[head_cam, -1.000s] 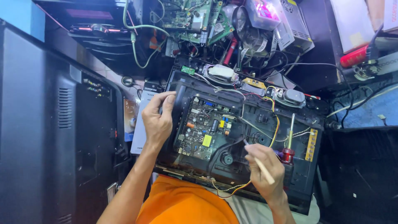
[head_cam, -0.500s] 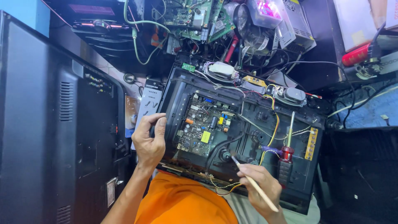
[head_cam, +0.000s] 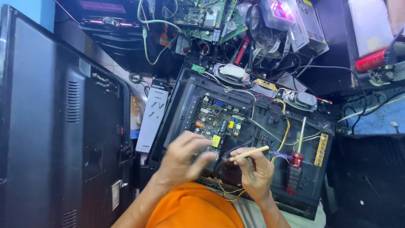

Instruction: Repairing the internal components of a television by cleaning with a brush and manipulating wires

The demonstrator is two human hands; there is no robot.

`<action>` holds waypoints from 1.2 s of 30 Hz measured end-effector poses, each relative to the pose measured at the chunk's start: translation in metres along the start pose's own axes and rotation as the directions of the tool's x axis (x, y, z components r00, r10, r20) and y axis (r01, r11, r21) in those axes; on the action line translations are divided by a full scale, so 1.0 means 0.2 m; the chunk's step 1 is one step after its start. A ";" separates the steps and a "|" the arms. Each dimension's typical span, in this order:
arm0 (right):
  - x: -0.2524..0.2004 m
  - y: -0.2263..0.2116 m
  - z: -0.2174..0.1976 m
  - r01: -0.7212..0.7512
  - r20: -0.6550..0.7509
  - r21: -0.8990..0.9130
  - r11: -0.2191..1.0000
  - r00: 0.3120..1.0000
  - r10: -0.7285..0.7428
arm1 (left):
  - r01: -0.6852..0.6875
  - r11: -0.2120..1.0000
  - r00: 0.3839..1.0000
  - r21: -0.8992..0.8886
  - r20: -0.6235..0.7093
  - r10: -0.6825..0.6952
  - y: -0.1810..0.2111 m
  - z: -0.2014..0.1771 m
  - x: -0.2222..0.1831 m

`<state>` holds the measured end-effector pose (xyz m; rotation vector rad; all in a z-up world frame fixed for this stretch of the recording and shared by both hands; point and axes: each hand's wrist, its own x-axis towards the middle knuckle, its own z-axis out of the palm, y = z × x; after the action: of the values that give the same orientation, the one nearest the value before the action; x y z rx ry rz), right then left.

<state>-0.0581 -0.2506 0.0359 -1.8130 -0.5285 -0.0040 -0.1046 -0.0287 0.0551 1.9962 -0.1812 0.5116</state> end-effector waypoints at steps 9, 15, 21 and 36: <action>0.12 -0.05 -0.09 -0.017 0.038 -0.044 0.999 0.999 0.018 | 0.112 0.952 0.993 -0.286 0.069 -0.097 0.10 0.31 0.16; 0.10 0.04 -0.11 -0.048 0.052 -0.200 0.979 0.997 0.060 | 0.447 0.719 0.887 -0.532 0.161 -0.433 0.02 0.39 0.17; 0.15 0.04 -0.10 0.001 0.184 -0.235 0.972 0.982 0.043 | 0.472 0.784 0.878 -0.402 0.141 -0.457 0.00 0.27 0.16; 0.13 0.17 -0.19 0.198 0.167 -0.550 0.812 0.978 -0.125 | 0.172 0.977 0.985 0.123 -0.004 -0.173 0.03 -0.10 -0.10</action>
<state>-0.0131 -0.2833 0.0226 -2.3527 -0.8359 -0.1857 -0.1300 -0.0170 0.0594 2.1104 0.0208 0.4122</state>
